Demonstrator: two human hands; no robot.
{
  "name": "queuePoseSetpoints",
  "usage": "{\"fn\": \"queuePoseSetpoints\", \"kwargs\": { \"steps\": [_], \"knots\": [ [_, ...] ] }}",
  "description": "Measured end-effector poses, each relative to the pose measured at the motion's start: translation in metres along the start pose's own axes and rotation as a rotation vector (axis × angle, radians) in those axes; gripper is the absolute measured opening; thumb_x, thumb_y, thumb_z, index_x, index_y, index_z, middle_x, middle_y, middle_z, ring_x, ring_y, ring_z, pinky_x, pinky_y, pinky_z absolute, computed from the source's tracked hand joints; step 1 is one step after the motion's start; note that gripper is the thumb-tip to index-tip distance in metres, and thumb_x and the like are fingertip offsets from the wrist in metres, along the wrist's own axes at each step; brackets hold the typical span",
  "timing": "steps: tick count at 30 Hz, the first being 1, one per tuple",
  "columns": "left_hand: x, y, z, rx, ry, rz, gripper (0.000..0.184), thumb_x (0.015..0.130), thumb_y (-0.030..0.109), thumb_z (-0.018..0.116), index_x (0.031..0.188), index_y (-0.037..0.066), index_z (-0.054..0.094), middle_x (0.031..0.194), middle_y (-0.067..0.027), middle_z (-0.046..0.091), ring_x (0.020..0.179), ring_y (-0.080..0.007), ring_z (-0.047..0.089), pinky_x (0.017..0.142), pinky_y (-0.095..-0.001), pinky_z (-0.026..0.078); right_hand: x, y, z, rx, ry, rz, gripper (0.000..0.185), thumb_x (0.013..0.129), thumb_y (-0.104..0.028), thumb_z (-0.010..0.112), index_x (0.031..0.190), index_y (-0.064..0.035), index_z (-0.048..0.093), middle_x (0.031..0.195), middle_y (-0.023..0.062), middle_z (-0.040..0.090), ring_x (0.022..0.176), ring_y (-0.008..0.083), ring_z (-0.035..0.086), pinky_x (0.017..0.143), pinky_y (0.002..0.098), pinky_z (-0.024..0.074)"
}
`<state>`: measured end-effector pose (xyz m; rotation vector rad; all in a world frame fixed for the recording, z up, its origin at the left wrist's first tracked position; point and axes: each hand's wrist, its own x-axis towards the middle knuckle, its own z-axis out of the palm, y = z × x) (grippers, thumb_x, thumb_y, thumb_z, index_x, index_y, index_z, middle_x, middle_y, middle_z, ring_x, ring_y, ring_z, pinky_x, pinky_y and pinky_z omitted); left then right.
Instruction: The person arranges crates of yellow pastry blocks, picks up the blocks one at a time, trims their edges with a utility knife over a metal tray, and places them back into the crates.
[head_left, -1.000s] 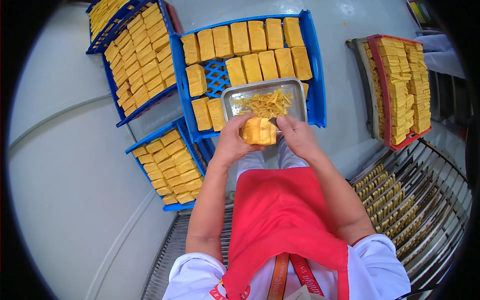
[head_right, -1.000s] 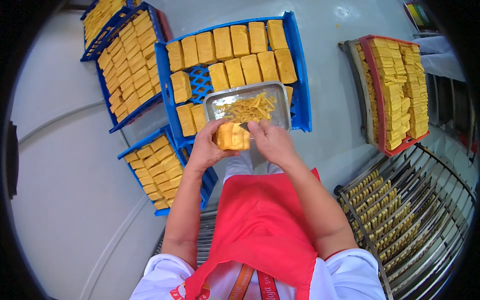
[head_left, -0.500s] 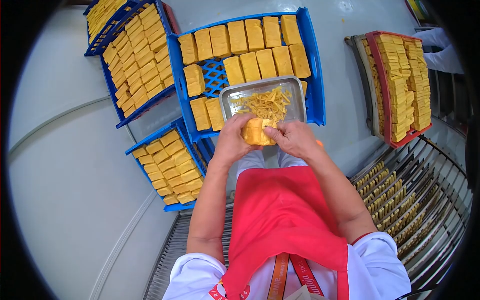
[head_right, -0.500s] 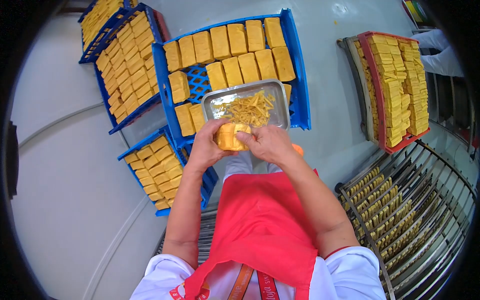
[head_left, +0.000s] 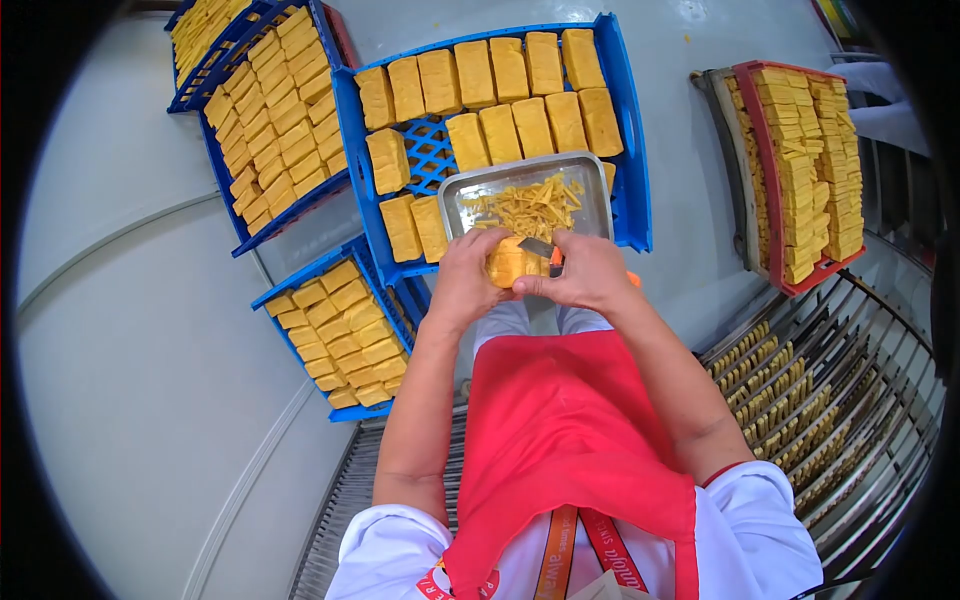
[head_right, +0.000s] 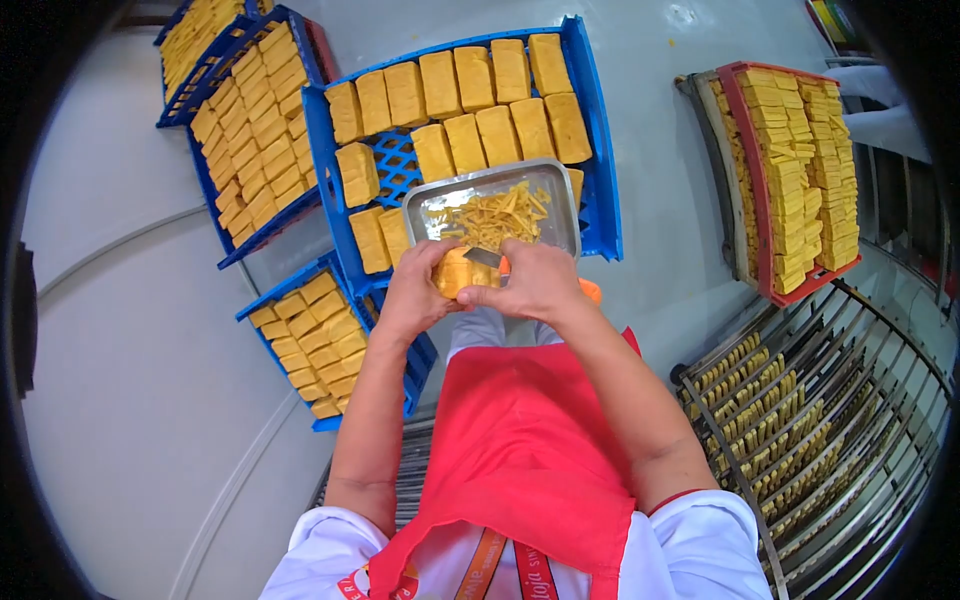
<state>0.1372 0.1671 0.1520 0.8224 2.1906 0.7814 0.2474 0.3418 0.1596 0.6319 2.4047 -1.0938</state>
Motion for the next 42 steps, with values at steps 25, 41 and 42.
{"fn": "queuePoseSetpoints", "kwargs": {
  "steps": [25,41,42],
  "knots": [
    [0.161,-0.167,-0.019,0.560,0.344,-0.529,0.053,0.090,0.019,0.058,0.136,-0.004,0.047,0.129,-0.0295,0.051,0.117,-0.0399,0.055,0.095,-0.0456,0.048,0.027,0.059,0.019,0.147,-0.071,0.345,0.064,0.080,-0.062,0.065,0.096,0.0002,0.063,0.089,0.0213,0.069,0.090,0.0387,0.067,0.078,0.0476,0.0504],
    [0.216,-0.129,0.039,0.078,0.109,-0.654,0.136,0.060,0.058,0.087,0.149,-0.013,0.013,0.142,-0.0316,0.046,0.133,-0.0360,0.048,0.109,-0.0377,0.041,0.018,0.106,0.039,0.269,0.000,0.527,0.063,0.085,-0.055,0.063,0.114,0.0002,0.059,0.102,0.0213,0.069,0.099,0.0389,0.066,0.083,0.0458,0.0507],
    [0.218,-0.117,0.042,0.082,0.101,-0.656,0.136,0.060,0.058,0.087,0.149,-0.013,0.013,0.142,-0.0316,0.046,0.133,-0.0360,0.048,0.109,-0.0377,0.041,0.018,0.106,0.040,0.274,-0.004,0.534,0.063,0.085,-0.055,0.063,0.114,0.0002,0.059,0.102,0.0213,0.069,0.099,0.0389,0.066,0.083,0.0458,0.0507]
  ]
}}
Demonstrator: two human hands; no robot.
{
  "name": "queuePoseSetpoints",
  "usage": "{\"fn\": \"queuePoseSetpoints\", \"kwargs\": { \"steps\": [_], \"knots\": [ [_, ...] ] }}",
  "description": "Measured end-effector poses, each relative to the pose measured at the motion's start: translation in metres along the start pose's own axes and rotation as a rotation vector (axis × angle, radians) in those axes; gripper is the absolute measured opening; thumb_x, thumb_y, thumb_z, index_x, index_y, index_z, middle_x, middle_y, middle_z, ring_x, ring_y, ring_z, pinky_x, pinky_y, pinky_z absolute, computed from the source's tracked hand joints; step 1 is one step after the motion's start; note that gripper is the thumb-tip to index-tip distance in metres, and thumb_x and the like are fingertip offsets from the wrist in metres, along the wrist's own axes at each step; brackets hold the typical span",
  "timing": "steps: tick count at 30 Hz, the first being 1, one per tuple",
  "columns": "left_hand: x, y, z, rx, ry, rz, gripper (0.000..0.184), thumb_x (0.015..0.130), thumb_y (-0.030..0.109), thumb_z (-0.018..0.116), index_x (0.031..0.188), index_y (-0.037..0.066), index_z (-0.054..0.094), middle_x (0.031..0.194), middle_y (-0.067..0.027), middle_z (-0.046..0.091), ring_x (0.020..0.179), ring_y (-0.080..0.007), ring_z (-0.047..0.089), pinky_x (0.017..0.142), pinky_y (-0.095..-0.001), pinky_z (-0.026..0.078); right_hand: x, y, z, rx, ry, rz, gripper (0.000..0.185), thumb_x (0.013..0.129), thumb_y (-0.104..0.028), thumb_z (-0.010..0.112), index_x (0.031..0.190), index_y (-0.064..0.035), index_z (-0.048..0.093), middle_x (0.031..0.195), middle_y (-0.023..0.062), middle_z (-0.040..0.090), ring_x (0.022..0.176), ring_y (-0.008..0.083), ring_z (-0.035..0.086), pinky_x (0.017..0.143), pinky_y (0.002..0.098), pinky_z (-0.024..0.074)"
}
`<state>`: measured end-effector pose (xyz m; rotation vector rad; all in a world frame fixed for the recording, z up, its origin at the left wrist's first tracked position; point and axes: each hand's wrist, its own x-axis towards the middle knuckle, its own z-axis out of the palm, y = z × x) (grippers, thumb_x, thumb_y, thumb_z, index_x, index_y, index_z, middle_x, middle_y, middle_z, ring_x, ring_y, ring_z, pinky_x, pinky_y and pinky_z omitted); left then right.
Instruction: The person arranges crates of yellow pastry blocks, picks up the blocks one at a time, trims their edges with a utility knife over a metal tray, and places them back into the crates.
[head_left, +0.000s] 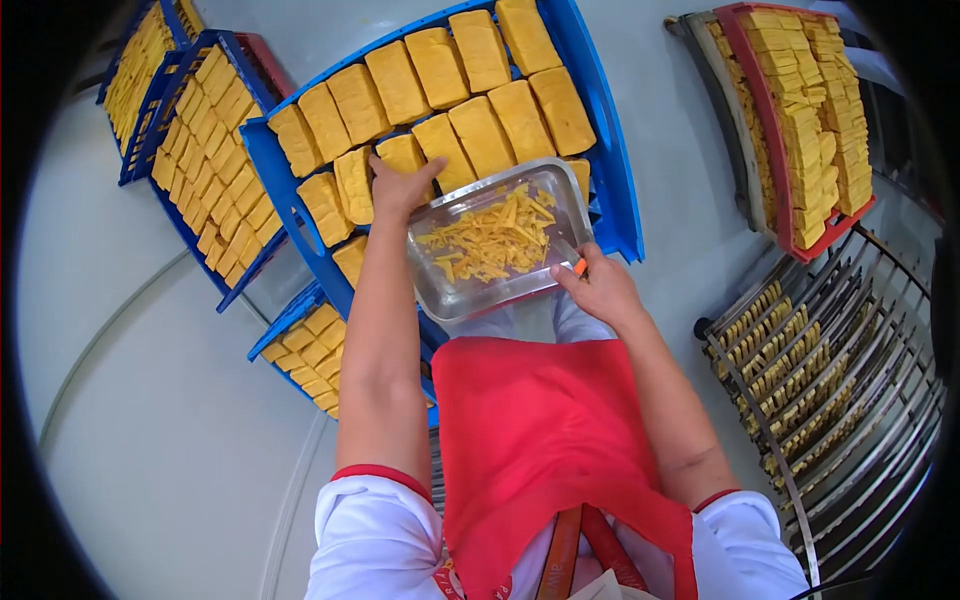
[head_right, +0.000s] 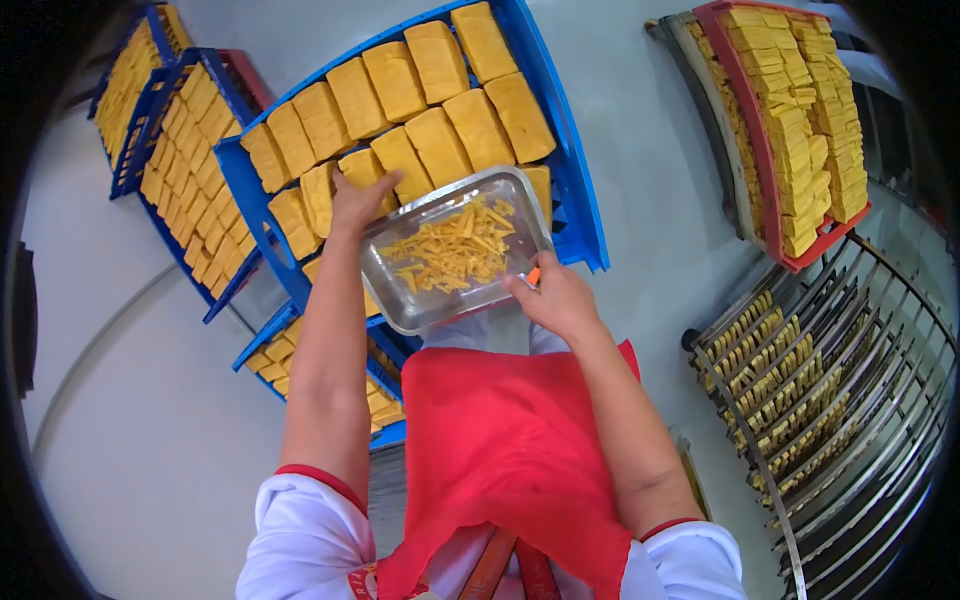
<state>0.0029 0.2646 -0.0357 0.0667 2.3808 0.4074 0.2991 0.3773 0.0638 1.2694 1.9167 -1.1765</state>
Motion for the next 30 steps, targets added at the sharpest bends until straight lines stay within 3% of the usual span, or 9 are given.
{"fn": "queuePoseSetpoints", "kwargs": {
  "steps": [3,7,12,14,17,21,26,28,30],
  "knots": [
    [-0.010,0.014,0.012,0.138,-0.018,-0.045,0.157,0.055,0.069,0.085,0.148,-0.014,-0.011,0.150,-0.0372,0.028,0.140,-0.0401,0.036,0.115,-0.0375,0.034,0.001,-0.008,-0.005,0.036,-0.061,0.012,0.062,0.086,-0.054,0.062,0.115,0.0003,0.058,0.102,0.0222,0.069,0.099,0.0395,0.066,0.084,0.0459,0.0505],
    [-0.006,0.030,0.024,0.148,-0.002,-0.100,0.166,0.047,0.074,0.084,0.146,-0.016,-0.014,0.152,-0.0391,0.019,0.142,-0.0413,0.032,0.116,-0.0397,0.033,0.000,-0.008,-0.002,0.048,-0.080,-0.023,0.062,0.087,-0.053,0.061,0.116,0.0016,0.057,0.103,0.0242,0.068,0.099,0.0409,0.065,0.085,0.0467,0.0501],
    [0.000,0.047,0.013,0.184,-0.023,-0.127,0.154,0.052,0.055,0.088,0.150,-0.010,-0.011,0.156,-0.0324,0.019,0.143,-0.0425,0.028,0.116,-0.0430,0.032,0.002,0.000,-0.007,0.097,-0.066,0.031,0.054,0.091,-0.047,0.056,0.113,0.0026,0.055,0.106,0.0272,0.067,0.100,0.0427,0.064,0.086,0.0487,0.0489],
    [0.001,0.049,0.022,0.376,0.087,-0.170,0.147,0.057,0.051,0.087,0.153,-0.004,-0.010,0.158,-0.0242,0.021,0.142,-0.0381,0.032,0.112,-0.0564,0.033,0.006,0.008,-0.005,0.109,-0.053,0.036,0.052,0.092,-0.044,0.054,0.114,0.0027,0.055,0.106,0.0278,0.066,0.100,0.0435,0.064,0.087,0.0490,0.0486],
    [-0.023,0.062,0.028,0.430,0.171,-0.173,0.141,0.058,0.049,0.086,0.154,0.000,-0.005,0.156,-0.0199,0.025,0.141,-0.0381,0.032,0.109,-0.0631,0.032,0.006,0.009,-0.004,0.105,-0.045,0.029,0.047,0.092,-0.038,0.050,0.115,0.0030,0.054,0.106,0.0292,0.066,0.101,0.0451,0.063,0.088,0.0498,0.0479],
    [-0.015,0.055,0.023,0.404,0.168,-0.164,0.137,0.058,0.047,0.086,0.155,0.001,0.002,0.151,-0.0204,0.031,0.137,-0.0385,0.036,0.107,-0.0597,0.035,0.001,0.010,0.000,0.134,-0.040,0.005,0.046,0.092,-0.034,0.048,0.116,0.0037,0.053,0.105,0.0308,0.065,0.101,0.0466,0.062,0.088,0.0507,0.0472],
    [-0.036,0.032,-0.010,0.403,0.216,0.141,0.127,0.055,0.037,0.085,0.153,0.003,0.012,0.146,-0.0240,0.036,0.134,-0.0406,0.039,0.108,-0.0549,0.037,-0.002,0.016,-0.006,0.170,-0.031,-0.041,0.044,0.093,-0.035,0.049,0.116,0.0028,0.054,0.102,0.0313,0.064,0.100,0.0457,0.061,0.087,0.0488,0.0467],
    [-0.039,0.011,-0.018,0.347,0.356,0.272,0.125,0.054,0.034,0.085,0.152,0.001,0.015,0.141,-0.0257,0.040,0.131,-0.0418,0.041,0.108,-0.0527,0.037,-0.001,0.016,-0.007,0.157,-0.024,-0.083,0.043,0.094,-0.035,0.051,0.115,0.0024,0.055,0.102,0.0306,0.064,0.099,0.0437,0.062,0.085,0.0460,0.0467],
    [-0.041,0.000,-0.037,0.190,0.614,0.615,0.125,0.053,0.036,0.086,0.150,-0.002,0.017,0.142,-0.0232,0.037,0.131,-0.0416,0.039,0.110,-0.0500,0.034,-0.002,0.013,-0.007,0.183,0.035,-0.180,0.039,0.095,-0.034,0.049,0.112,0.0005,0.056,0.099,0.0302,0.065,0.095,0.0472,0.062,0.081,0.0518,0.0478]
  ]
}}
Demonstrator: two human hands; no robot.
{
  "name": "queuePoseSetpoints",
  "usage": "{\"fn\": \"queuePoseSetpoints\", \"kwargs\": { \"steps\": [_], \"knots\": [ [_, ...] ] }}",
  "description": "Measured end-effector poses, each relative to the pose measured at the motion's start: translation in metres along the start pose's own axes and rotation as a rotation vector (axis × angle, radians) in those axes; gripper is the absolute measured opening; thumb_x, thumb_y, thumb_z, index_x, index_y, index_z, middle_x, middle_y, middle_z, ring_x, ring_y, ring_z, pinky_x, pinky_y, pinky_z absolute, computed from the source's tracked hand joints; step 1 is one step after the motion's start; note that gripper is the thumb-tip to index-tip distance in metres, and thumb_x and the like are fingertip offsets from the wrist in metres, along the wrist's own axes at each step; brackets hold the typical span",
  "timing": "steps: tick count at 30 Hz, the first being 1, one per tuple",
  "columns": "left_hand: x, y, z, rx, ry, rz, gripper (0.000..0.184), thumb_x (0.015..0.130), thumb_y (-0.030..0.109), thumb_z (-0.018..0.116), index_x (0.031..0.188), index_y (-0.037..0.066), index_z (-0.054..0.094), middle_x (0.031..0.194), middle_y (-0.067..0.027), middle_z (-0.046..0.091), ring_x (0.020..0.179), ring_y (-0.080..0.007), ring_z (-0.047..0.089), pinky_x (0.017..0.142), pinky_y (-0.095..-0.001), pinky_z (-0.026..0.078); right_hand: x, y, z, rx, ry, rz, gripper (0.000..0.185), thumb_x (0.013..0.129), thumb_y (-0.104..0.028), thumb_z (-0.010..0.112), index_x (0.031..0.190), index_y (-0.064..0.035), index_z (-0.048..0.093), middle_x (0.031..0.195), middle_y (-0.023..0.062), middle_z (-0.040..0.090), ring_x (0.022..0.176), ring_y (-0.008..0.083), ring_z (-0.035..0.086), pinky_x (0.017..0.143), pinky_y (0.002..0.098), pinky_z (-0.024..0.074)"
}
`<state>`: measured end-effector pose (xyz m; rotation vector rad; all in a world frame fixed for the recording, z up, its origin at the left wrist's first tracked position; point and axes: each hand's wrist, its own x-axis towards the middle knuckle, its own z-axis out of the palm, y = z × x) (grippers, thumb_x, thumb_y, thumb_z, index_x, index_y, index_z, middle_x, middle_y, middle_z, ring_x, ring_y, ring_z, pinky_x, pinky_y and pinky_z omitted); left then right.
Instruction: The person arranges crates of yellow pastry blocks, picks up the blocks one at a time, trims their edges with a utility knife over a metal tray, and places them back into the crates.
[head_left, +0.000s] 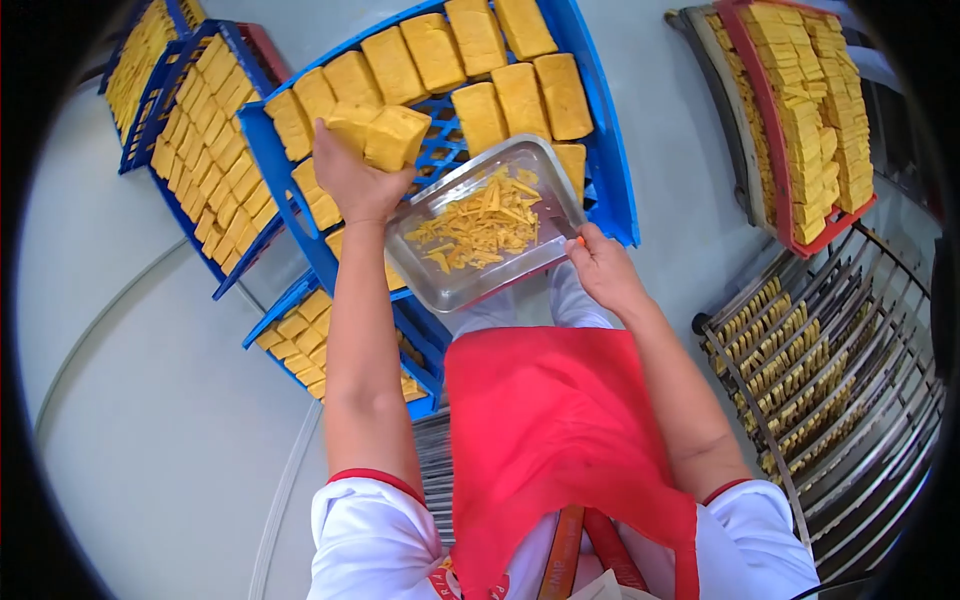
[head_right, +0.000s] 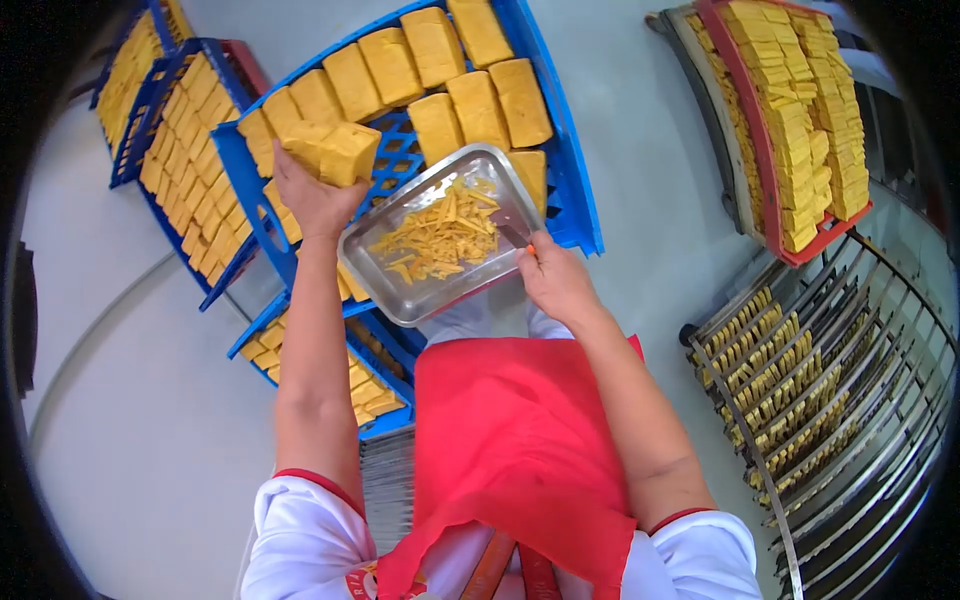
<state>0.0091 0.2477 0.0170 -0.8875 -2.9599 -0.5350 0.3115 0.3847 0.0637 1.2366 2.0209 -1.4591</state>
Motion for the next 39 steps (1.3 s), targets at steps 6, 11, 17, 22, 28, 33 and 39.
{"fn": "queuePoseSetpoints", "kwargs": {
  "steps": [6,11,17,22,28,33,39],
  "knots": [
    [-0.016,-0.012,-0.069,-0.580,0.049,0.178,0.133,0.049,0.027,0.090,0.152,-0.002,0.010,0.141,-0.0222,0.036,0.129,-0.0394,0.042,0.112,-0.0452,0.033,0.011,-0.016,0.008,-0.044,0.056,-0.035,0.038,0.098,-0.037,0.050,0.100,-0.0010,0.062,0.091,0.0235,0.068,0.089,0.0422,0.065,0.077,0.0488,0.0489],
    [-0.086,0.021,-0.114,-0.923,-0.415,0.017,0.137,0.048,0.020,0.084,0.156,0.003,0.002,0.148,-0.0150,0.036,0.133,-0.0276,0.043,0.112,-0.0378,0.035,-0.007,-0.074,-0.016,0.100,-0.159,-0.136,0.052,0.086,-0.052,0.066,0.096,-0.0007,0.060,0.079,0.0131,0.060,0.076,0.0254,0.059,0.069,0.0381,0.0469],
    [-0.143,0.028,-0.133,-1.043,-0.566,-0.091,0.142,0.046,0.020,0.086,0.157,0.007,-0.002,0.152,-0.0116,0.033,0.136,-0.0263,0.042,0.112,-0.0363,0.035,-0.030,-0.110,-0.020,0.049,-0.354,-0.433,0.083,0.051,-0.067,0.088,0.090,-0.0013,0.055,0.070,0.0055,0.052,0.066,0.0169,0.052,0.061,0.0327,0.0429],
    [-0.152,0.031,-0.143,-0.999,-0.543,-0.065,0.142,0.047,0.021,0.088,0.157,0.006,0.000,0.152,-0.0130,0.032,0.136,-0.0263,0.041,0.113,-0.0364,0.034,-0.044,-0.131,-0.026,-0.108,-0.468,-0.435,0.088,0.044,-0.066,0.088,0.090,0.0029,0.060,0.079,0.0196,0.065,0.078,0.0353,0.066,0.068,0.0410,0.0501],
    [-0.149,0.037,-0.147,-1.106,-0.498,-0.086,0.133,0.048,0.018,0.089,0.154,-0.002,0.010,0.145,-0.0184,0.038,0.136,-0.0307,0.041,0.114,-0.0396,0.032,-0.042,-0.119,-0.013,-0.069,-0.514,-0.461,0.086,0.049,-0.075,0.082,0.079,0.0019,0.059,0.071,0.0179,0.063,0.070,0.0344,0.065,0.063,0.0422,0.0491],
    [-0.149,0.034,-0.141,-1.033,-0.456,-0.045,0.133,0.048,0.017,0.089,0.154,-0.002,0.010,0.144,-0.0187,0.039,0.134,-0.0321,0.042,0.114,-0.0398,0.033,-0.042,-0.116,-0.011,-0.222,-0.512,-0.520,0.068,0.075,-0.066,0.073,0.095,-0.0014,0.065,0.069,0.0099,0.059,0.063,0.0227,0.056,0.061,0.0356,0.0456],
    [-0.149,0.035,-0.130,-0.995,-0.435,-0.078,0.134,0.049,0.017,0.087,0.155,0.001,0.006,0.145,-0.0186,0.037,0.134,-0.0316,0.041,0.113,-0.0393,0.033,-0.044,-0.113,-0.008,-0.104,-0.529,-0.402,0.071,0.082,-0.072,0.060,0.074,-0.0013,0.062,0.066,0.0220,0.062,0.069,0.0422,0.063,0.061,0.0482,0.0474]
  ]
}}
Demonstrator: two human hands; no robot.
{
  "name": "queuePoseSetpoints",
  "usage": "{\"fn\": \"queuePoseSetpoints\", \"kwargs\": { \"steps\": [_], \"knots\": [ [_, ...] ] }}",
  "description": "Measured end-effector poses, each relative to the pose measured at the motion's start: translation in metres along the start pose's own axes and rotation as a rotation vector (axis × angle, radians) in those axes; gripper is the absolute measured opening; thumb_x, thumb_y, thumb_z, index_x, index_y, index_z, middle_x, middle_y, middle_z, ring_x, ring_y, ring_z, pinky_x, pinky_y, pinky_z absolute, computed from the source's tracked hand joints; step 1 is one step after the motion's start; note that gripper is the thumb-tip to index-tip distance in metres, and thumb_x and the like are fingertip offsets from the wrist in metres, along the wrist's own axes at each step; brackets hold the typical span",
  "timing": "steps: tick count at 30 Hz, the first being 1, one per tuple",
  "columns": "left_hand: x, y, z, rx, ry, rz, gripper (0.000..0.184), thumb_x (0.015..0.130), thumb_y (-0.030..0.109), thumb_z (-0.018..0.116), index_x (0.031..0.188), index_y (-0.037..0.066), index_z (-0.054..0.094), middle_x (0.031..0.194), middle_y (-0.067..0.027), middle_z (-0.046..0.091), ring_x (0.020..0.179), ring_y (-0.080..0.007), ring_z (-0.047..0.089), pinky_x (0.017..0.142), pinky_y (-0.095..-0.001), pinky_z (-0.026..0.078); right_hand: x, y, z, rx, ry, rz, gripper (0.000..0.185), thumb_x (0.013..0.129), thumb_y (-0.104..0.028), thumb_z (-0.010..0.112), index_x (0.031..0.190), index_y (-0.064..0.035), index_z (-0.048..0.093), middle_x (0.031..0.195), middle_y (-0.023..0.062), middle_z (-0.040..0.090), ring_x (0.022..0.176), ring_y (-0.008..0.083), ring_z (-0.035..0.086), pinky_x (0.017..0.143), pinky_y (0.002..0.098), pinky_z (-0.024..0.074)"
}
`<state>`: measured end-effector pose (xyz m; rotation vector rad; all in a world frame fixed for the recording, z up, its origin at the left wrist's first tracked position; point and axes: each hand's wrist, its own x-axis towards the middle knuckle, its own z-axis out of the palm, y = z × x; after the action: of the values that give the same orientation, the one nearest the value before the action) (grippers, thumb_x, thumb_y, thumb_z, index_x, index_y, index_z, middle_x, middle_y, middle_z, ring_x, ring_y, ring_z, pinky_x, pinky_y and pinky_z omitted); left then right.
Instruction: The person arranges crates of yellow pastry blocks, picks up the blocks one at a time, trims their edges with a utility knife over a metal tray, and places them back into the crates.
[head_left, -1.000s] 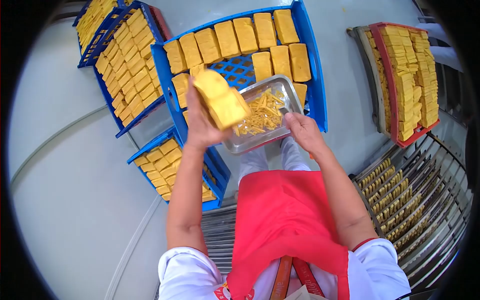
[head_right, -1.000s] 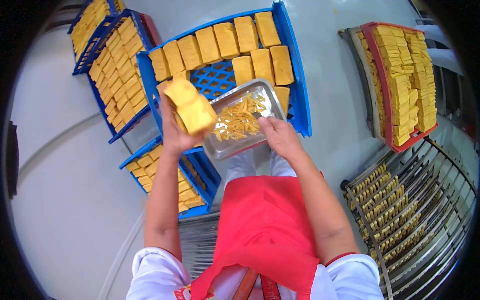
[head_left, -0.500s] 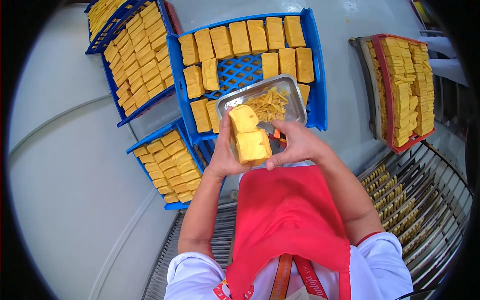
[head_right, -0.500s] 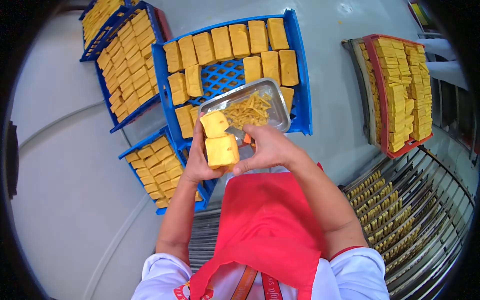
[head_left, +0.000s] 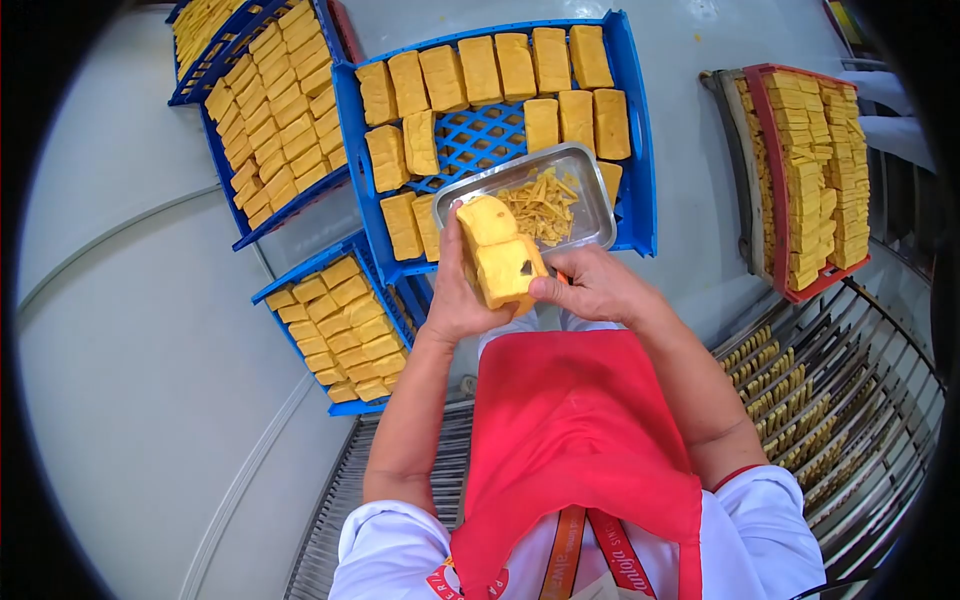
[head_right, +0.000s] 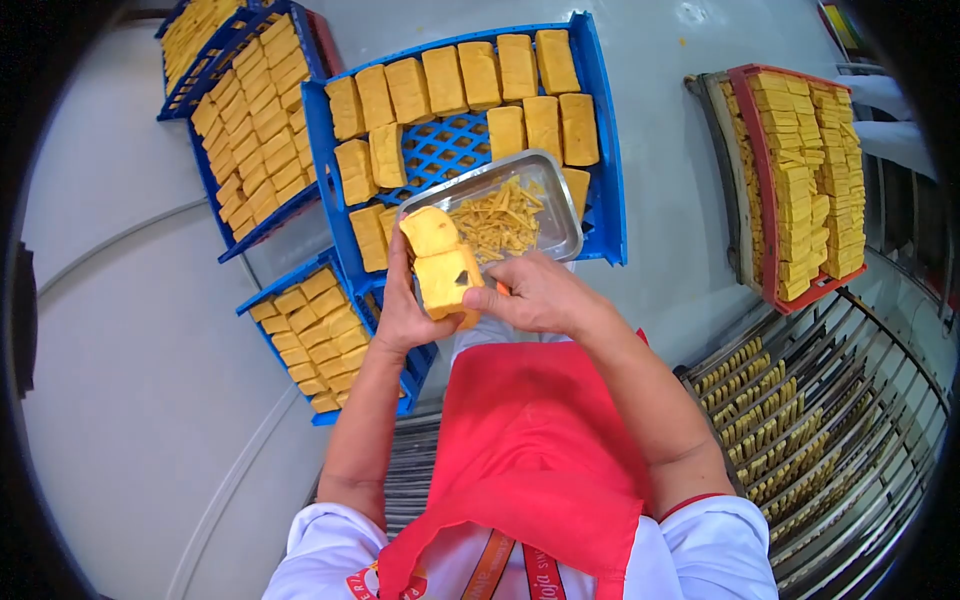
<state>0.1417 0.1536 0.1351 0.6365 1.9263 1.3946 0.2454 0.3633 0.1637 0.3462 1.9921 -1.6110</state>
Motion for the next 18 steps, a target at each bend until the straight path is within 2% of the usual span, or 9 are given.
{"fn": "queuePoseSetpoints", "kwargs": {
  "steps": [2,4,5,6,7,8,10,13,18],
  "knots": [
    [0.001,-0.001,0.006,-0.057,0.047,-0.032,0.133,0.047,0.016,0.088,0.154,0.000,0.010,0.141,-0.0202,0.039,0.133,-0.0352,0.041,0.113,-0.0416,0.034,0.000,0.000,0.004,0.015,0.046,0.009,0.072,0.080,-0.073,0.061,0.077,-0.0006,0.063,0.068,0.0224,0.063,0.070,0.0426,0.063,0.062,0.0482,0.0481],
    [0.001,-0.003,0.012,0.233,0.225,0.087,0.136,0.047,0.026,0.092,0.152,-0.001,0.010,0.140,-0.0228,0.037,0.132,-0.0392,0.039,0.112,-0.0455,0.033,-0.002,-0.002,0.008,0.030,0.092,0.018,0.073,0.079,-0.073,0.062,0.079,0.0002,0.064,0.070,0.0228,0.064,0.071,0.0429,0.064,0.063,0.0482,0.0489],
    [0.000,-0.003,0.016,0.233,0.224,0.086,0.136,0.047,0.026,0.092,0.152,-0.001,0.010,0.140,-0.0228,0.037,0.132,-0.0392,0.039,0.112,-0.0455,0.033,-0.005,-0.003,0.009,-0.056,0.190,0.017,0.075,0.078,-0.073,0.063,0.081,0.0018,0.064,0.072,0.0236,0.065,0.072,0.0429,0.065,0.064,0.0476,0.0497],
    [0.000,-0.002,0.021,0.367,0.328,0.109,0.137,0.048,0.032,0.093,0.151,-0.003,0.010,0.141,-0.0244,0.036,0.132,-0.0413,0.038,0.111,-0.0477,0.032,-0.007,-0.005,0.011,-0.143,0.289,0.016,0.077,0.077,-0.074,0.064,0.084,0.0034,0.064,0.074,0.0243,0.066,0.073,0.0429,0.066,0.065,0.0470,0.0505],
    [-0.001,-0.001,0.025,0.502,0.432,0.132,0.138,0.049,0.039,0.094,0.150,-0.004,0.011,0.141,-0.0260,0.035,0.131,-0.0435,0.037,0.111,-0.0498,0.031,-0.007,-0.006,0.014,-0.142,0.289,0.016,0.077,0.077,-0.074,0.064,0.084,0.0034,0.064,0.074,0.0243,0.066,0.073,0.0429,0.066,0.065,0.0470,0.0505],
    [-0.002,0.000,0.030,0.549,0.477,0.116,0.139,0.051,0.050,0.092,0.149,-0.007,0.012,0.142,-0.0283,0.034,0.130,-0.0454,0.036,0.110,-0.0521,0.029,-0.005,-0.007,0.019,-0.051,0.324,0.033,0.079,0.076,-0.074,0.065,0.084,0.0047,0.063,0.075,0.0245,0.066,0.074,0.0427,0.066,0.066,0.0464,0.0509],
    [-0.001,0.000,0.036,0.603,0.518,0.128,0.138,0.051,0.050,0.092,0.149,-0.007,0.012,0.142,-0.0286,0.034,0.131,-0.0449,0.036,0.110,-0.0519,0.029,-0.003,-0.006,0.027,0.039,0.359,0.052,0.082,0.074,-0.075,0.066,0.084,0.0061,0.063,0.075,0.0247,0.066,0.074,0.0425,0.066,0.068,0.0458,0.0514],
    [-0.001,-0.002,0.042,0.674,0.584,0.140,0.137,0.053,0.051,0.091,0.148,-0.007,0.012,0.141,-0.0286,0.034,0.131,-0.0443,0.037,0.110,-0.0518,0.029,0.000,-0.003,0.036,0.156,0.403,0.065,0.078,0.080,-0.072,0.063,0.082,0.0058,0.062,0.073,0.0248,0.064,0.072,0.0417,0.065,0.067,0.0462,0.0506],
    [0.000,-0.001,0.040,0.715,0.601,0.160,0.135,0.054,0.050,0.090,0.148,-0.008,0.013,0.141,-0.0281,0.035,0.130,-0.0443,0.037,0.111,-0.0511,0.029,0.000,-0.005,0.036,0.123,0.249,0.127,0.071,0.091,-0.066,0.052,0.078,0.0025,0.064,0.070,0.0236,0.063,0.069,0.0400,0.063,0.064,0.0460,0.0481]
  ]
}}
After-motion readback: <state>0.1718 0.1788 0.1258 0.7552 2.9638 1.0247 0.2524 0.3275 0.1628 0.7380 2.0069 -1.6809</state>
